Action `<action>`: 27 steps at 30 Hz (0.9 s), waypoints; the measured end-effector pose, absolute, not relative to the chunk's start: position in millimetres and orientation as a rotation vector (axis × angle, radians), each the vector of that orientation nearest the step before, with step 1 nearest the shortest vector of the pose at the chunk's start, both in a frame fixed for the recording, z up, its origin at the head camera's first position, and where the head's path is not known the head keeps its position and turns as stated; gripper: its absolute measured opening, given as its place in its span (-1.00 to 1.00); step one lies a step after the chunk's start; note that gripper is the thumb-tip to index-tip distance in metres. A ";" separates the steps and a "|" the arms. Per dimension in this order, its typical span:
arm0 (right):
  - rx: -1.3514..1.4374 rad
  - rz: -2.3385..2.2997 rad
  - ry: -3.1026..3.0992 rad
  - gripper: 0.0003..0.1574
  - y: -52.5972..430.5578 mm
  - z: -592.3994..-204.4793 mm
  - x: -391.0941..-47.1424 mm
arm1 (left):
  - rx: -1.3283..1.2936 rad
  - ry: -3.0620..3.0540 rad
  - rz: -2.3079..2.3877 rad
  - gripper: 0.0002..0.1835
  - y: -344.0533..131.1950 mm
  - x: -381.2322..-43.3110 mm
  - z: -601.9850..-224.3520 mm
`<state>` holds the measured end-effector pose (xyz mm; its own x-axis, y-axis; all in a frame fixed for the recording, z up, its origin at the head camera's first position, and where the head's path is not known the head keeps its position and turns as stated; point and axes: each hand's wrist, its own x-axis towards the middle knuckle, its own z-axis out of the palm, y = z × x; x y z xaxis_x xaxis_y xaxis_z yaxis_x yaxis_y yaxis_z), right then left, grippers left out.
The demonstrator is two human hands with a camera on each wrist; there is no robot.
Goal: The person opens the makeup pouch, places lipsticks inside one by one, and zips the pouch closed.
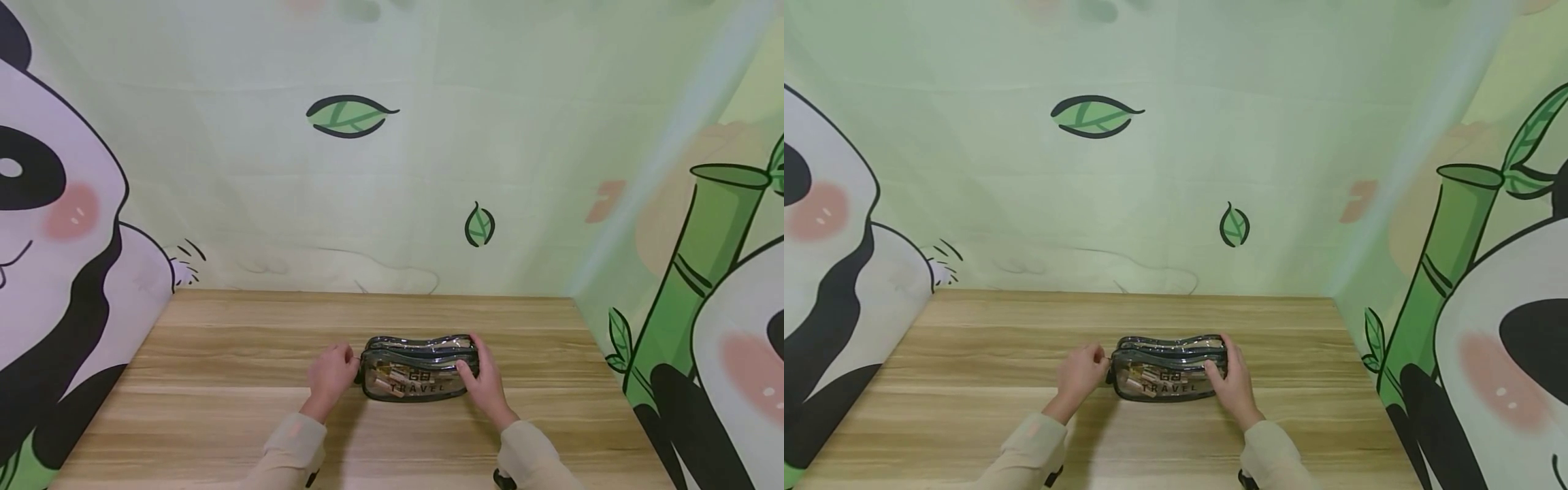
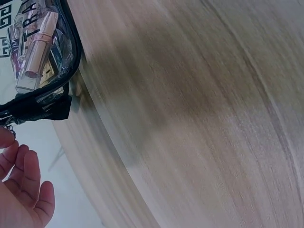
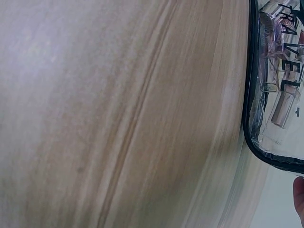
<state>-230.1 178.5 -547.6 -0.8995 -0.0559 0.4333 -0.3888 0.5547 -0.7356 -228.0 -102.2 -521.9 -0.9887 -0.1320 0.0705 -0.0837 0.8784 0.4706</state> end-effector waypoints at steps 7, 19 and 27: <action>0.369 1.281 -2.432 -0.29 177.8 -547.9 -230.0 | 0.160 -2.958 -0.807 -0.89 -105.2 -227.8 -526.6; 0.322 1.321 -2.520 -0.29 181.8 -542.7 -228.8 | 0.052 -2.947 -0.856 -0.91 -108.4 -230.7 -530.1; 0.442 1.252 -2.589 -0.39 193.5 -520.6 -233.3 | -0.093 -2.845 -0.764 -0.79 -127.5 -237.9 -519.5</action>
